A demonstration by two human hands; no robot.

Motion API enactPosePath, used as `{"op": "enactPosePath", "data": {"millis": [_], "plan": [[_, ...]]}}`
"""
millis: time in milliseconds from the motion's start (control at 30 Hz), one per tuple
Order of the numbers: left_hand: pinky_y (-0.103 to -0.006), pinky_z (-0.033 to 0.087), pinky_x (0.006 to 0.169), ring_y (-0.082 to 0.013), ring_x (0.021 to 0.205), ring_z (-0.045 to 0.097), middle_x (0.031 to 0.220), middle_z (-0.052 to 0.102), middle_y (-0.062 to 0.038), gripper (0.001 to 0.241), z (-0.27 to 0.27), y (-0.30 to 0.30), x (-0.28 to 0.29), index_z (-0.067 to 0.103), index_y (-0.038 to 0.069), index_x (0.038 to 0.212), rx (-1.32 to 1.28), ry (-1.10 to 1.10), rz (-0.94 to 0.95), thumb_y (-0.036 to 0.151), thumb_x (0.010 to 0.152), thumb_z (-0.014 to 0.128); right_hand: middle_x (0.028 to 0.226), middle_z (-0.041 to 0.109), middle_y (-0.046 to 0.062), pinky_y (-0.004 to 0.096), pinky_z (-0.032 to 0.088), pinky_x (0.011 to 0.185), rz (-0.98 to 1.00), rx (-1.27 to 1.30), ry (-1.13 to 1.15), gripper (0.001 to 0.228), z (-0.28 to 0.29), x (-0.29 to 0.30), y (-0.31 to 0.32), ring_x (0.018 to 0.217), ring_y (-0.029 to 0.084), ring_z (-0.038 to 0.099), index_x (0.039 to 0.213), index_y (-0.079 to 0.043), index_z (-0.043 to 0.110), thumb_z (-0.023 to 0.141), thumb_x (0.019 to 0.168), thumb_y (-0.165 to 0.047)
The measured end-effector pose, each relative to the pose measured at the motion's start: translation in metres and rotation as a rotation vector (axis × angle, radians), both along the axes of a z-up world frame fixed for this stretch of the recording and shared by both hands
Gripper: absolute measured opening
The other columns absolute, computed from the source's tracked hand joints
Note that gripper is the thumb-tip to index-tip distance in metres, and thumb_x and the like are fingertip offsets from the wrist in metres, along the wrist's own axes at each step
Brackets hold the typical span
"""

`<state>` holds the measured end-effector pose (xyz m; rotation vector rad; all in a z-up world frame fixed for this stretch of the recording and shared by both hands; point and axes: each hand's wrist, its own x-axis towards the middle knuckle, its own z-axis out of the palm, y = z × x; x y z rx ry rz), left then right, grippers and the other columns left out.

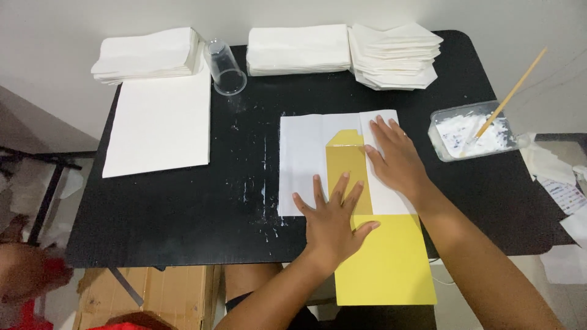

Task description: The person folds a white sheet of paper over a yellow template on a black table. They use a wooden stick to apply a white paste to the paper edges and then fold the paper over the template, pressing it down to secure the shape.

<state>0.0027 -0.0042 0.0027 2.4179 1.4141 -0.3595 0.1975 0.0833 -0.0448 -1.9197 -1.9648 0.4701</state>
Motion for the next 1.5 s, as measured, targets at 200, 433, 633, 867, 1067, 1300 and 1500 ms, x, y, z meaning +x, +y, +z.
{"op": "enactPosePath", "data": {"millis": [200, 433, 633, 867, 1067, 1300, 1500], "plan": [[-0.0846, 0.014, 0.109, -0.0539, 0.155, 0.004, 0.175, 0.001, -0.009, 0.084, -0.003, -0.004, 0.000, 0.007, 0.026, 0.167, 0.013, -0.006, 0.016, 0.071, 0.095, 0.012, 0.170, 0.025, 0.016, 0.054, 0.006, 0.128, 0.032, -0.030, -0.170, 0.066, 0.002, -0.003, -0.001, 0.158, 0.033, 0.018, 0.162, -0.012, 0.034, 0.029, 0.110, -0.052], [-0.0661, 0.010, 0.122, -0.0356, 0.141, 0.041, 0.148, 0.048, -0.010, 0.078, -0.058, 0.022, 0.002, 0.046, 0.014, 0.149, 0.324, -0.196, 0.135, 0.068, 0.093, 0.041, 0.168, 0.027, 0.020, 0.052, 0.007, 0.127, 0.056, 0.045, -0.099, 0.073, -0.016, 0.005, 0.002, 0.157, 0.032, 0.020, 0.162, -0.010, 0.033, 0.035, 0.107, -0.057], [-0.0577, 0.033, 0.119, -0.0372, 0.119, 0.068, 0.114, 0.076, -0.016, 0.057, -0.090, 0.187, -0.020, 0.071, 0.008, 0.128, 0.652, -0.328, 0.175, 0.051, 0.090, 0.066, 0.168, 0.030, 0.015, 0.048, 0.013, 0.127, 0.025, 0.041, -0.193, 0.069, -0.012, 0.001, 0.003, 0.157, 0.030, 0.023, 0.161, -0.011, 0.037, 0.038, 0.107, -0.055], [-0.0537, 0.026, 0.110, -0.0320, 0.131, 0.047, 0.122, 0.068, -0.013, 0.040, -0.029, 0.221, -0.027, 0.076, 0.011, 0.115, 0.372, -0.368, 0.135, 0.035, 0.083, 0.077, 0.169, 0.027, 0.015, 0.047, 0.011, 0.128, 0.034, 0.005, -0.173, 0.070, -0.006, 0.000, 0.000, 0.157, 0.030, 0.021, 0.161, -0.009, 0.034, 0.037, 0.107, -0.054], [-0.0540, 0.028, 0.102, -0.0325, 0.110, 0.059, 0.094, 0.069, -0.004, 0.028, -0.041, 0.253, -0.027, 0.075, 0.019, 0.095, 0.160, -0.350, 0.199, 0.025, 0.069, 0.073, 0.169, 0.028, 0.014, 0.045, 0.010, 0.128, 0.024, 0.020, -0.153, 0.069, -0.005, -0.002, -0.001, 0.157, 0.028, 0.021, 0.160, -0.012, 0.035, 0.039, 0.106, -0.055], [-0.0533, 0.024, 0.107, -0.0344, 0.105, 0.069, 0.097, 0.075, -0.003, 0.039, -0.025, 0.263, -0.043, 0.073, 0.022, 0.096, 0.049, -0.322, 0.294, 0.018, 0.057, 0.077, 0.169, 0.027, 0.013, 0.045, 0.009, 0.128, 0.024, 0.014, -0.143, 0.069, -0.004, -0.001, -0.003, 0.158, 0.028, 0.020, 0.160, -0.011, 0.036, 0.037, 0.107, -0.055], [-0.0483, 0.029, 0.106, -0.0298, 0.105, 0.070, 0.097, 0.076, 0.002, 0.036, -0.013, 0.252, -0.051, 0.075, 0.029, 0.096, 0.041, -0.391, 0.325, 0.022, 0.061, 0.078, 0.169, 0.028, 0.014, 0.045, 0.009, 0.128, 0.031, 0.019, -0.150, 0.069, -0.010, 0.001, -0.002, 0.158, 0.029, 0.020, 0.160, -0.011, 0.036, 0.037, 0.107, -0.055]]}}
